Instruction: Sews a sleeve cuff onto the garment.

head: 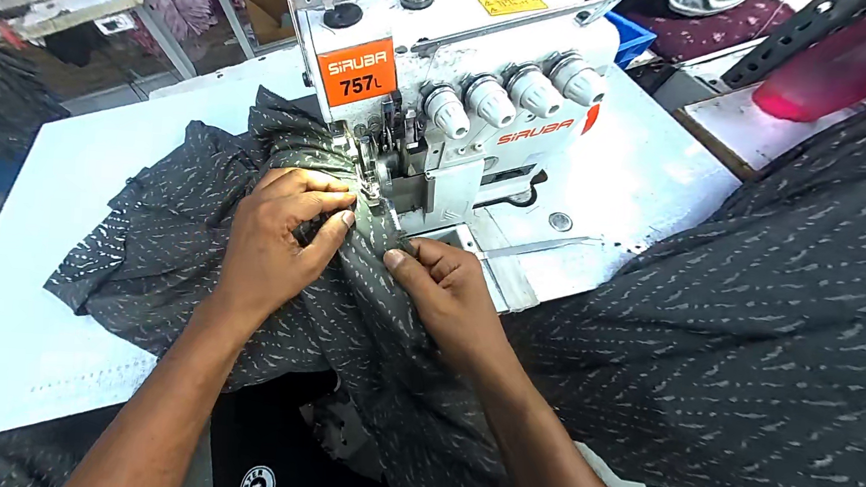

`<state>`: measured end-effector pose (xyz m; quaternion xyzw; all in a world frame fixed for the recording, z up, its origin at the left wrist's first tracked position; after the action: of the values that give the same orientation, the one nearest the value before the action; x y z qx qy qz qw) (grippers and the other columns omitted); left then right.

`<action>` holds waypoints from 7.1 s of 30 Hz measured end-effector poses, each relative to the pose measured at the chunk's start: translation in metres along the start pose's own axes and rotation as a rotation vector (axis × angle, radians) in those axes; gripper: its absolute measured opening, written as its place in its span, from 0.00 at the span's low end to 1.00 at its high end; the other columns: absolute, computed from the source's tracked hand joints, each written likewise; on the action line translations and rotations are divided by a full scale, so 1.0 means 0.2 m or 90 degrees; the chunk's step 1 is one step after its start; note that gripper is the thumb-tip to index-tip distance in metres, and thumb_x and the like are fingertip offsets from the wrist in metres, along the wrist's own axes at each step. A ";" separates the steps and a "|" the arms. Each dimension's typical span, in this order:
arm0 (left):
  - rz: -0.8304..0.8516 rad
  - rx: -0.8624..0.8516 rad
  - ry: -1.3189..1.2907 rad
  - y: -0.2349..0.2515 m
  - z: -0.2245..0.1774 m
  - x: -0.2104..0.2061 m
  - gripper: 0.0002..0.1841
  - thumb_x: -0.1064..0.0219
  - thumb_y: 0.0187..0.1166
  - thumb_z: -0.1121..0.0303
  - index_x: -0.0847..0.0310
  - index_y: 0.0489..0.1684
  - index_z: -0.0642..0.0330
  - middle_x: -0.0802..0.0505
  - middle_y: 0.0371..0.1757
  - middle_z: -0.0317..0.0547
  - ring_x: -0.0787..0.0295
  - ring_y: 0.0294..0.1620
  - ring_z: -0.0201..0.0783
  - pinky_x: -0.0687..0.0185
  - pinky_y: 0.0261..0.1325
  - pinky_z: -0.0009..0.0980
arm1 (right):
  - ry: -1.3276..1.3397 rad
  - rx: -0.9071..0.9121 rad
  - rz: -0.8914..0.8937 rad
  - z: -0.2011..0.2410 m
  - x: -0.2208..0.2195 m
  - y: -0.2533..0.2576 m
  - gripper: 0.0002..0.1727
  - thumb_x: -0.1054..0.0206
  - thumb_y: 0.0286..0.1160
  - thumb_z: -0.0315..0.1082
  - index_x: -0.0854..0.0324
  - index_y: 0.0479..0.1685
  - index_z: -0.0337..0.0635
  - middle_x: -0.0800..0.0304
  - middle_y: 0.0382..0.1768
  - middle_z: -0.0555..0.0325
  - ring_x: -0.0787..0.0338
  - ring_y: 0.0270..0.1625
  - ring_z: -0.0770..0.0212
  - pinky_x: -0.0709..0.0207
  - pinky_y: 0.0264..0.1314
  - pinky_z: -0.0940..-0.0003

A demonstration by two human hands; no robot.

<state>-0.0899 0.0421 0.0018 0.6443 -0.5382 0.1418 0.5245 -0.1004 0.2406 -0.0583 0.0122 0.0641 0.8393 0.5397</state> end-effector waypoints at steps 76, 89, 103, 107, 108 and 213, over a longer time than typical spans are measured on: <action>0.126 -0.031 0.097 -0.07 -0.13 -0.01 0.21 0.48 0.86 0.62 0.11 0.69 0.40 0.16 0.65 0.38 0.25 0.69 0.42 0.25 0.63 0.40 | 0.044 -0.040 -0.004 -0.05 0.04 -0.08 0.07 0.33 0.77 0.31 0.09 0.37 0.42 0.12 0.24 0.56 0.17 0.22 0.65 0.24 0.23 0.73; 0.274 -0.159 -0.015 0.05 0.01 0.06 0.21 0.48 0.88 0.61 0.11 0.68 0.30 0.18 0.68 0.40 0.30 0.77 0.45 0.31 0.78 0.45 | -0.433 0.110 -0.129 -0.01 0.02 -0.15 0.08 0.33 0.70 0.37 0.08 0.39 0.54 0.11 0.33 0.73 0.13 0.33 0.75 0.17 0.31 0.73; 0.313 -0.105 -0.106 0.06 0.01 0.06 0.24 0.52 0.86 0.68 0.07 0.62 0.38 0.20 0.75 0.46 0.38 0.85 0.49 0.50 0.91 0.51 | -0.383 -0.016 0.009 -0.03 0.03 -0.23 0.05 0.31 0.72 0.42 0.14 0.32 0.57 0.17 0.19 0.73 0.21 0.16 0.72 0.27 0.17 0.68; 0.110 -0.109 0.001 -0.08 -0.01 0.10 0.18 0.45 0.89 0.65 0.11 0.65 0.56 0.19 0.75 0.54 0.30 0.82 0.52 0.37 0.85 0.50 | 0.070 -0.148 0.180 -0.02 0.05 -0.31 0.04 0.33 0.78 0.29 0.18 0.35 0.42 0.20 0.18 0.59 0.25 0.12 0.71 0.28 0.12 0.78; 0.045 -0.092 0.031 -0.15 -0.01 0.12 0.17 0.43 0.89 0.65 0.12 0.66 0.60 0.18 0.74 0.56 0.27 0.79 0.53 0.33 0.82 0.49 | 0.145 -0.209 0.205 -0.06 0.05 -0.35 0.04 0.32 0.77 0.28 0.18 0.34 0.42 0.20 0.18 0.60 0.26 0.12 0.73 0.29 0.13 0.80; -0.008 0.022 -0.013 -0.11 -0.15 0.08 0.16 0.41 0.86 0.63 0.08 0.57 0.56 0.09 0.65 0.42 0.15 0.68 0.38 0.19 0.70 0.38 | 0.089 -0.051 -0.026 -0.09 0.00 -0.12 0.08 0.28 0.79 0.35 0.09 0.37 0.41 0.11 0.26 0.56 0.17 0.25 0.69 0.22 0.27 0.74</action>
<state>-0.0537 0.0554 0.0145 0.6580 -0.5367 0.1411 0.5090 -0.0812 0.2483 -0.0795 -0.0694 0.0686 0.8288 0.5509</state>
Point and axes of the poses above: each hand's wrist, its own y-axis towards the middle knuckle, its own x-axis out of the back of the hand, z = x × y, the point moved 4 cm from there along y, towards the middle knuckle
